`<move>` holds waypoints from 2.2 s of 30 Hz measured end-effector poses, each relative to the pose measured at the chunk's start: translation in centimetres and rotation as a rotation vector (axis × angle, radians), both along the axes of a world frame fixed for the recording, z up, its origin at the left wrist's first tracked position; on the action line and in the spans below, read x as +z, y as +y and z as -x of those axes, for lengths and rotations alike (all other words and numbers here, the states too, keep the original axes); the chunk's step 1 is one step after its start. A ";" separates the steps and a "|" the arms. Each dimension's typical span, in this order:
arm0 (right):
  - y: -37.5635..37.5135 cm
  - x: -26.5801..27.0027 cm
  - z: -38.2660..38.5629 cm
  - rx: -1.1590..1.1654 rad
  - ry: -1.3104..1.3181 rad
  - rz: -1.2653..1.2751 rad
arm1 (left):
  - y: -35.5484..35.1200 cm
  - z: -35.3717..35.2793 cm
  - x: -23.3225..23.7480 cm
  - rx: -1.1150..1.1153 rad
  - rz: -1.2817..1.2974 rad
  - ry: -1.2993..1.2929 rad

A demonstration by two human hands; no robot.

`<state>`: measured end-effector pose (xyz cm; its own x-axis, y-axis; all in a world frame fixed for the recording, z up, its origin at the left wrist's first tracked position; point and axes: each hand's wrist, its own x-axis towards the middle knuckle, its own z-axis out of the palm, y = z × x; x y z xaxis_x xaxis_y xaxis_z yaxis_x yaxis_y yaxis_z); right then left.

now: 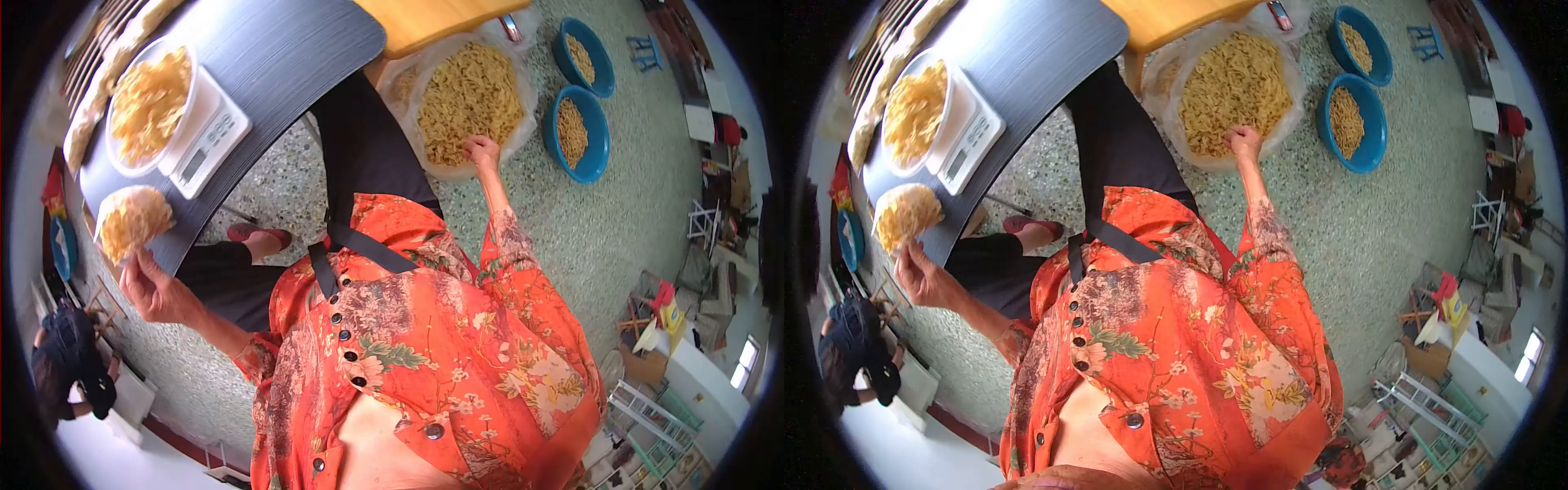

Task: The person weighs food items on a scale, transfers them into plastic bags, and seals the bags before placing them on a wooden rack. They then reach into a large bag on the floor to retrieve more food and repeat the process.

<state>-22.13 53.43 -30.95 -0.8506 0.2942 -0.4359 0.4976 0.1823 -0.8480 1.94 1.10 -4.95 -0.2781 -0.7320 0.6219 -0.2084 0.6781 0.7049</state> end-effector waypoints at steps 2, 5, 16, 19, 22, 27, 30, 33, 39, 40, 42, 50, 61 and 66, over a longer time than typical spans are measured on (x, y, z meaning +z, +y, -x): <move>0.7 -1.6 0.8 0.128 0.038 -0.229 | -0.1 -0.1 0.6 0.026 0.069 -0.067; 0.0 -2.0 0.9 0.265 0.187 -0.573 | -0.7 -0.5 0.9 0.018 0.097 -0.063; -3.9 -2.7 2.5 0.642 0.244 -0.788 | -0.3 -0.7 2.8 0.065 0.169 -0.212; -5.1 -2.4 1.7 0.699 0.290 -0.868 | -0.3 -0.6 2.9 0.064 0.194 -0.218; -4.7 -3.1 2.4 0.675 0.206 -0.941 | -0.4 -0.7 2.9 0.059 0.177 -0.199; -5.4 -2.3 2.2 0.745 0.146 -1.044 | -0.2 -0.8 3.1 0.087 0.175 -0.219; -5.4 -4.4 2.7 0.740 0.139 -1.138 | -0.2 -0.9 3.0 0.088 0.202 -0.224; -4.4 -7.4 3.6 0.748 0.182 -1.137 | -0.2 -1.0 3.4 0.089 0.234 -0.242; -1.4 -2.3 4.4 0.622 0.250 -0.775 | -0.5 -1.0 3.1 0.071 0.242 -0.235; -0.9 -2.2 4.2 0.476 0.332 -0.591 | -0.5 -1.1 2.9 0.051 0.224 -0.203; 0.3 -2.7 5.3 0.320 0.244 -0.448 | -0.6 -1.2 2.8 0.039 0.203 -0.172; 2.8 2.6 5.1 -0.121 0.051 0.487 | -0.3 -0.8 2.4 0.049 0.171 -0.162; 2.6 4.4 5.4 -0.171 0.051 0.652 | -0.8 -1.3 1.8 0.050 0.129 -0.155; 2.1 3.1 6.1 -0.195 0.057 0.515 | -0.7 -1.1 1.9 0.037 0.109 -0.133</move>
